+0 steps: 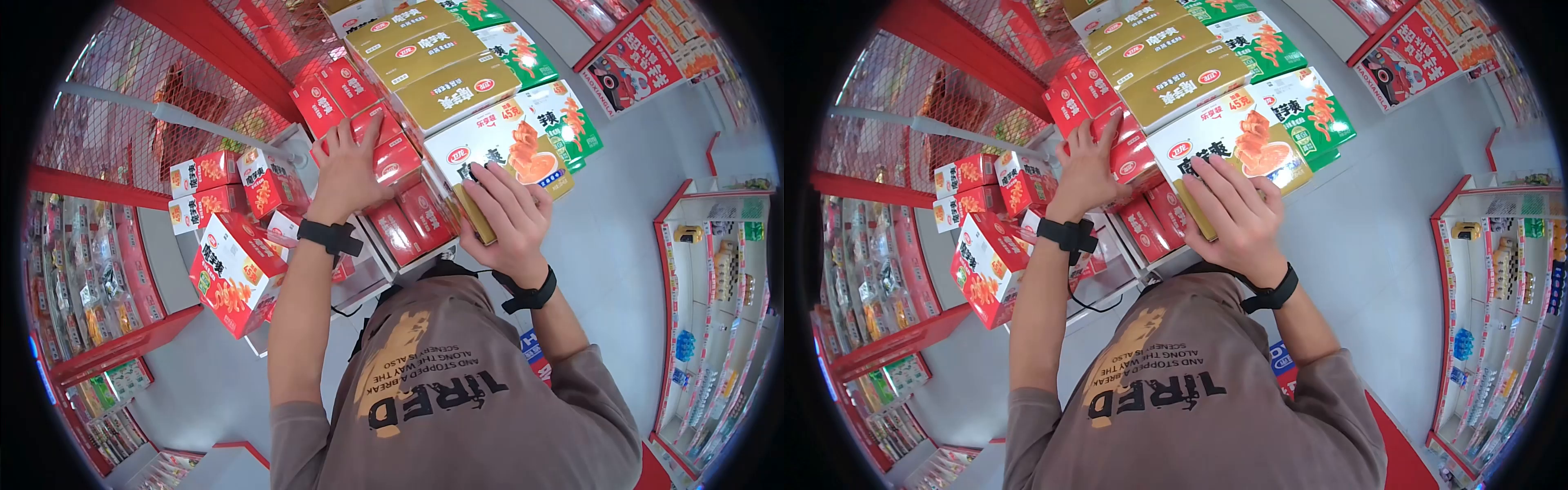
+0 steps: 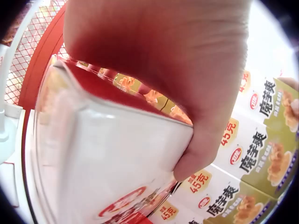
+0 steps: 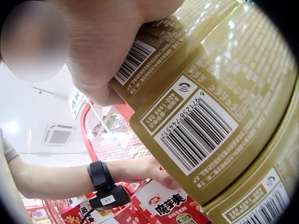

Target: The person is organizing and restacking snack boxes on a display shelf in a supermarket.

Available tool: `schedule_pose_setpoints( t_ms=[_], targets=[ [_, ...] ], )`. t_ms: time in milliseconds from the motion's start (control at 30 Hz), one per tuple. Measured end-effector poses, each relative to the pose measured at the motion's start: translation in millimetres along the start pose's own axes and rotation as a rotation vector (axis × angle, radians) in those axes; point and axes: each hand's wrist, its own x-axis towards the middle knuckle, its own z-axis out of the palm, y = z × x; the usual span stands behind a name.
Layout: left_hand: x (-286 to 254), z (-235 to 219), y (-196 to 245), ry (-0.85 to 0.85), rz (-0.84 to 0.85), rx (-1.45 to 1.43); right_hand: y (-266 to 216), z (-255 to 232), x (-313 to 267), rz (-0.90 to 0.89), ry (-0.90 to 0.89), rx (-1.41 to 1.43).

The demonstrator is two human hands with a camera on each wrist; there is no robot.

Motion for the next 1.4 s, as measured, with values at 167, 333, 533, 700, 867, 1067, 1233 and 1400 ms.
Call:
schedule_pose_setpoints(
  t_ms=[167,333,533,700,867,1067,1233,1400],
  targets=[
    [-6.7,-4.0,1.4,0.036,-0.014,-0.055,1.4,0.1,-1.2,-0.014,0.027,0.006],
    [-27.5,-29.9,-4.5,0.177,-0.064,-0.096,1.9,0.4,-2.5,-0.001,0.048,0.026],
    [-61.0,-100.5,17.0,0.247,-0.092,-0.193,0.5,0.0,-2.1,0.014,0.027,0.015],
    [-66.5,-33.2,-1.5,0.051,-0.051,0.013,-3.0,1.9,-0.6,0.008,0.026,-0.017],
    [-76.7,12.1,12.5,-0.158,-0.249,-0.076,-25.7,3.8,-60.0,-0.285,0.110,0.286],
    [-73.8,13.0,7.4,-0.382,-0.251,-0.133,-23.9,39.6,-77.6,-0.104,-0.651,0.490],
    [-74.6,34.1,-0.7,-0.587,-0.029,-0.435,-31.2,35.7,-58.5,-0.086,-0.813,0.447],
    [-73.8,34.7,-5.9,-0.753,-0.101,-0.421,-20.8,24.0,-107.4,0.210,-0.686,0.483]
  ],
)
